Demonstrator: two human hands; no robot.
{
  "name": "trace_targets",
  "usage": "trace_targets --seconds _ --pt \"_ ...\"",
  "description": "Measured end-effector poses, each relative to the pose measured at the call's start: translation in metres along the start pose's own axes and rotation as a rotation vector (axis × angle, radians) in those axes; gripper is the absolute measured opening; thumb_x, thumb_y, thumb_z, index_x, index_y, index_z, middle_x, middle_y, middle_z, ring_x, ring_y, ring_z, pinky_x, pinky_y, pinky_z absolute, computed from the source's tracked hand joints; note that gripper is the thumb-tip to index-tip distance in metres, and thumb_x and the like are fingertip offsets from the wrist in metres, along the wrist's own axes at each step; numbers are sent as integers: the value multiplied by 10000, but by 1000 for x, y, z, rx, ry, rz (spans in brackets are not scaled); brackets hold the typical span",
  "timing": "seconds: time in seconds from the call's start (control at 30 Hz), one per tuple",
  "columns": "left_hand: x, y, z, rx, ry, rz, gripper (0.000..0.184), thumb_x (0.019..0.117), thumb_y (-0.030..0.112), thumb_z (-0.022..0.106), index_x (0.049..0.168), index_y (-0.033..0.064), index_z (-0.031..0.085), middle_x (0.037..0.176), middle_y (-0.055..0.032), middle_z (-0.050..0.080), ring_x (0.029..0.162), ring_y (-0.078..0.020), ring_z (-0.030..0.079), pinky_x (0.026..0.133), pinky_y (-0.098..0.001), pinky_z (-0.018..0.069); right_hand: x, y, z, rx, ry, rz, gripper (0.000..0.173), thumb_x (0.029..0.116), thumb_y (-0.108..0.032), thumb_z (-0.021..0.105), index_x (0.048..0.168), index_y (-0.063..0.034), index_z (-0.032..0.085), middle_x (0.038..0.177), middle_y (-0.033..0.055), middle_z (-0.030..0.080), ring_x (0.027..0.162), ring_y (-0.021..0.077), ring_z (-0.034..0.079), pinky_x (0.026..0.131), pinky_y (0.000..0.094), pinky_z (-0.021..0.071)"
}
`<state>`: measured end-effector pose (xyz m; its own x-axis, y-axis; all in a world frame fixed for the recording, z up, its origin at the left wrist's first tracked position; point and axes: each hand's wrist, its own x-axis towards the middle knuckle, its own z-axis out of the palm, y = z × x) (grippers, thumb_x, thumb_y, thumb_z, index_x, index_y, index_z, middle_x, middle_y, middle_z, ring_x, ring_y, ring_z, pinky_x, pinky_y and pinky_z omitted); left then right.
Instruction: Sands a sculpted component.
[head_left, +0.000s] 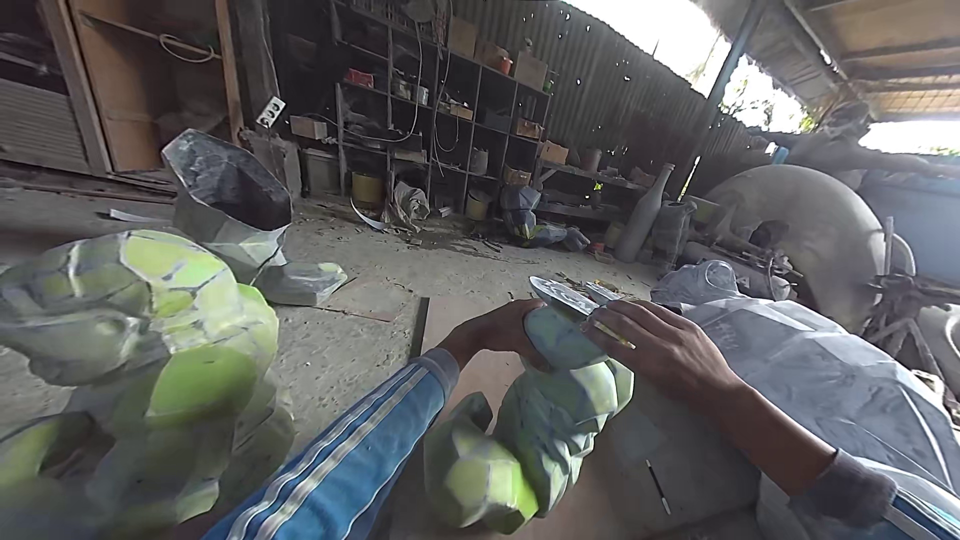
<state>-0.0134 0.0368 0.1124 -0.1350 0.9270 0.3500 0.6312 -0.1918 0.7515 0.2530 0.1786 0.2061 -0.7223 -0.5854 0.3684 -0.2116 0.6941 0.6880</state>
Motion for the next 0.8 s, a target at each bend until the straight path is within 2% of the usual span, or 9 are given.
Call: trace_targets --seconds 0.2,0.43,0.6,0.8 --pt "-1 -11 -4 62 30 10 876 512 312 1026 1268 114 632 1163 -6 722 1088 -109 682 985 -347 571 -3 -7 -7 -55 -40 -30 348 956 -43 599 1284 -121 684 1317 82 665 1267 256 605 1060 386 514" --pt "-6 -12 -9 30 16 32 857 522 281 1028 1264 103 638 1158 -9 730 1082 -110 690 979 -341 579 -32 8 -1 -12 25 -100 362 1010 -48 527 1340 -114 659 1367 96 649 1319 276 583 1123 416 489" --pt "-9 -7 -9 7 16 -11 838 529 219 1019 1263 106 632 1169 -13 720 1087 -120 685 972 -350 579 -50 17 10 29 93 -120 346 1030 -103 544 1356 -130 654 1389 100 637 1342 293 566 1142 435 477" --pt "-12 -7 -14 3 -12 13 775 539 201 1016 1215 80 658 1129 -19 737 1051 -126 698 954 -344 585 -78 30 27 32 67 -90 363 1034 -111 536 1378 -165 638 1400 86 635 1362 306 550 1160 454 458"
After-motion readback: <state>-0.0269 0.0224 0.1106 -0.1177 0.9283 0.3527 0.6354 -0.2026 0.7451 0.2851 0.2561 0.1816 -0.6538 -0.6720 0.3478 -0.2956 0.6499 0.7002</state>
